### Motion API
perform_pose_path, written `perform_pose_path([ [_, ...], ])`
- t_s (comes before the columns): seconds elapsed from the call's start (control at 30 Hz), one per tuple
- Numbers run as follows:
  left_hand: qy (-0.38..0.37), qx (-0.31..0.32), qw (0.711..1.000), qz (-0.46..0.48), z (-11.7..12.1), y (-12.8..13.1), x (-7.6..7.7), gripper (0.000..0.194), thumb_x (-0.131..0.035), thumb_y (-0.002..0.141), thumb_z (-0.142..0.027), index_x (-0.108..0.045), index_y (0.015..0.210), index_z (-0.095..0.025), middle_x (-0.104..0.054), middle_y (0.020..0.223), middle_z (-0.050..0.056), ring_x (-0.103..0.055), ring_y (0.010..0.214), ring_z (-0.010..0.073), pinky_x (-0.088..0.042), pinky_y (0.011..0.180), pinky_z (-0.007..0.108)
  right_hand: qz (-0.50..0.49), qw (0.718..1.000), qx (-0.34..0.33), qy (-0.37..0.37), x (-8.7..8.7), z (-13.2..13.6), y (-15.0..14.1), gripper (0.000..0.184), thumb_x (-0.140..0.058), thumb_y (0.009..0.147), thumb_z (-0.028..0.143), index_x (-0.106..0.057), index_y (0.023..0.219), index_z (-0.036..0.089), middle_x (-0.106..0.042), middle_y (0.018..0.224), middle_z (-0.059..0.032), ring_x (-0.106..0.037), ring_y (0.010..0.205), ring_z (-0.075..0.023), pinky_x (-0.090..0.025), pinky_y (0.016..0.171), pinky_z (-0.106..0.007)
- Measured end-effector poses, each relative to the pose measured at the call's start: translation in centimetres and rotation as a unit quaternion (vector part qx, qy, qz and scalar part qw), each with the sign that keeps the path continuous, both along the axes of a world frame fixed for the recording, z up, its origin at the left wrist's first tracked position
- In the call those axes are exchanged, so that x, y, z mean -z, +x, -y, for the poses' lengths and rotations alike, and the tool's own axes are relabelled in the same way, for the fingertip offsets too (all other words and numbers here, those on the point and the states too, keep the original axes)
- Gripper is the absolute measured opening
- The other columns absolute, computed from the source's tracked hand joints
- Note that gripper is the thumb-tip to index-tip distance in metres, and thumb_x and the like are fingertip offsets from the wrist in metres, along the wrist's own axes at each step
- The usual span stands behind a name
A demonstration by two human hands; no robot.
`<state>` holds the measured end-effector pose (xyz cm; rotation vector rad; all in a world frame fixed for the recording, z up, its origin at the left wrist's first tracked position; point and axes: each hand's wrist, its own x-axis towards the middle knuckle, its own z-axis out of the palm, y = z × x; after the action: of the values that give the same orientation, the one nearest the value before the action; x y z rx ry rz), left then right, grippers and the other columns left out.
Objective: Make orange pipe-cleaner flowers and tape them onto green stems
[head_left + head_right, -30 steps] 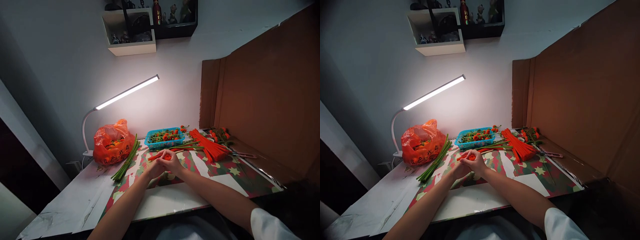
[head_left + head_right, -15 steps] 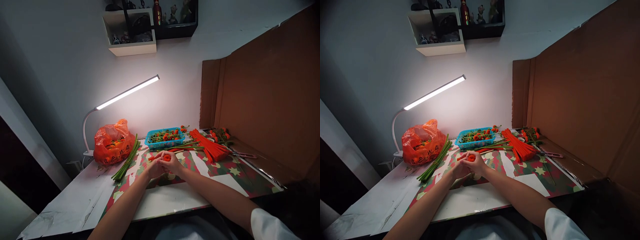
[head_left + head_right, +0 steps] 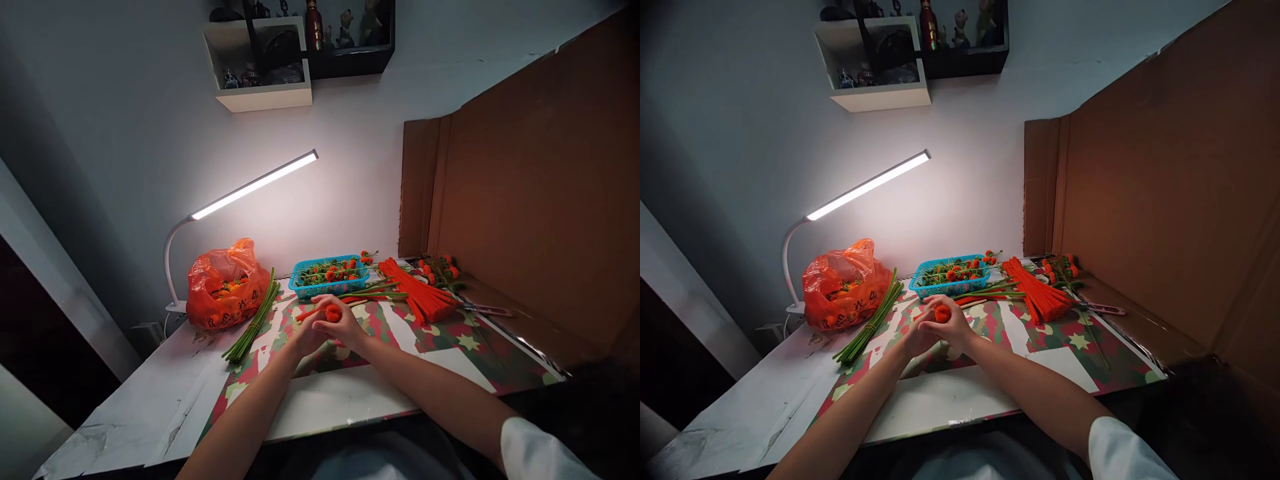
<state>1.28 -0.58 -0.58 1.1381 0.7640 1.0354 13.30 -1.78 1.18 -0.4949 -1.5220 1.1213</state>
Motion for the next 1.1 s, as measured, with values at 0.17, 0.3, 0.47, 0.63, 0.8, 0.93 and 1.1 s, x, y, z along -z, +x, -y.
perform_pose_path([
  [0.17,0.236,-0.21,0.937,-0.152,-0.6,-0.6,-0.7,0.022,-0.052,0.076,-0.039,-0.054,0.069,-0.018,-0.054,0.068,0.0,-0.049,0.066,0.0144,-0.041,0.061,0.025,0.063,0.984,0.148,0.07,0.6,-1.2,1.4,0.058,-0.07,0.068,0.049,-0.048,0.115,0.024,-0.055,0.112,-0.0064,-0.055,0.094,-0.0193,-0.046,0.081,-0.032],
  [0.3,0.359,-0.255,0.851,-0.287,-0.6,-1.0,-0.7,0.027,-0.04,0.084,-0.039,-0.043,0.065,-0.021,-0.045,0.064,-0.002,-0.042,0.061,0.0136,-0.037,0.058,0.025,0.124,0.966,0.183,0.135,0.9,-2.3,2.0,0.036,-0.059,0.08,0.046,-0.053,0.105,0.02,-0.059,0.082,-0.0022,-0.055,0.073,-0.0161,-0.046,0.071,-0.03],
  [0.47,0.457,-0.266,0.745,-0.406,-0.1,-1.2,-1.3,0.03,-0.031,0.09,-0.034,-0.037,0.064,-0.021,-0.043,0.063,-0.001,-0.041,0.062,0.0149,-0.032,0.06,0.027,0.131,0.965,0.143,0.175,0.5,-2.7,2.3,0.029,-0.059,0.082,0.043,-0.062,0.098,0.019,-0.064,0.083,-0.0039,-0.059,0.075,-0.0163,-0.047,0.07,-0.029],
  [0.63,0.514,-0.239,0.665,-0.486,-0.4,-1.9,-1.7,0.032,-0.027,0.094,-0.029,-0.039,0.065,-0.021,-0.047,0.062,0.0,-0.041,0.062,0.0164,-0.03,0.06,0.029,0.1,0.988,0.068,0.099,0.0,-3.4,2.7,0.037,-0.07,0.069,0.045,-0.07,0.094,0.018,-0.068,0.088,-0.0063,-0.065,0.08,-0.0197,-0.052,0.074,-0.033],
  [0.8,0.529,-0.233,0.6,-0.554,-0.4,-2.5,-1.8,0.033,-0.026,0.096,-0.026,-0.046,0.071,-0.02,-0.053,0.068,0.002,-0.044,0.066,0.0177,-0.029,0.063,0.03,0.067,0.995,-0.03,-0.066,-0.1,-4.7,3.2,0.051,-0.069,0.062,0.058,-0.074,0.089,0.015,-0.073,0.085,-0.0085,-0.067,0.078,-0.0234,-0.053,0.076,-0.041],
  [0.93,0.538,-0.201,0.545,-0.61,-0.3,-2.5,-2.0,0.032,-0.029,0.095,-0.025,-0.05,0.072,-0.02,-0.056,0.07,0.003,-0.046,0.069,0.0189,-0.029,0.065,0.031,0.075,0.986,-0.048,-0.144,0.1,-4.9,3.3,0.053,-0.078,0.051,0.051,-0.074,0.086,0.012,-0.073,0.077,-0.0092,-0.067,0.069,-0.0214,-0.053,0.075,-0.041],
  [1.1,0.526,-0.172,0.507,-0.66,-0.1,-2.0,-2.2,0.027,-0.036,0.093,-0.021,-0.053,0.073,-0.019,-0.058,0.072,0.005,-0.046,0.069,0.0202,-0.028,0.065,0.033,0.098,0.989,-0.058,-0.095,1.1,-4.7,2.9,0.045,-0.077,0.056,0.047,-0.074,0.084,0.012,-0.073,0.077,-0.0076,-0.067,0.073,-0.0222,-0.053,0.077,-0.04],
])
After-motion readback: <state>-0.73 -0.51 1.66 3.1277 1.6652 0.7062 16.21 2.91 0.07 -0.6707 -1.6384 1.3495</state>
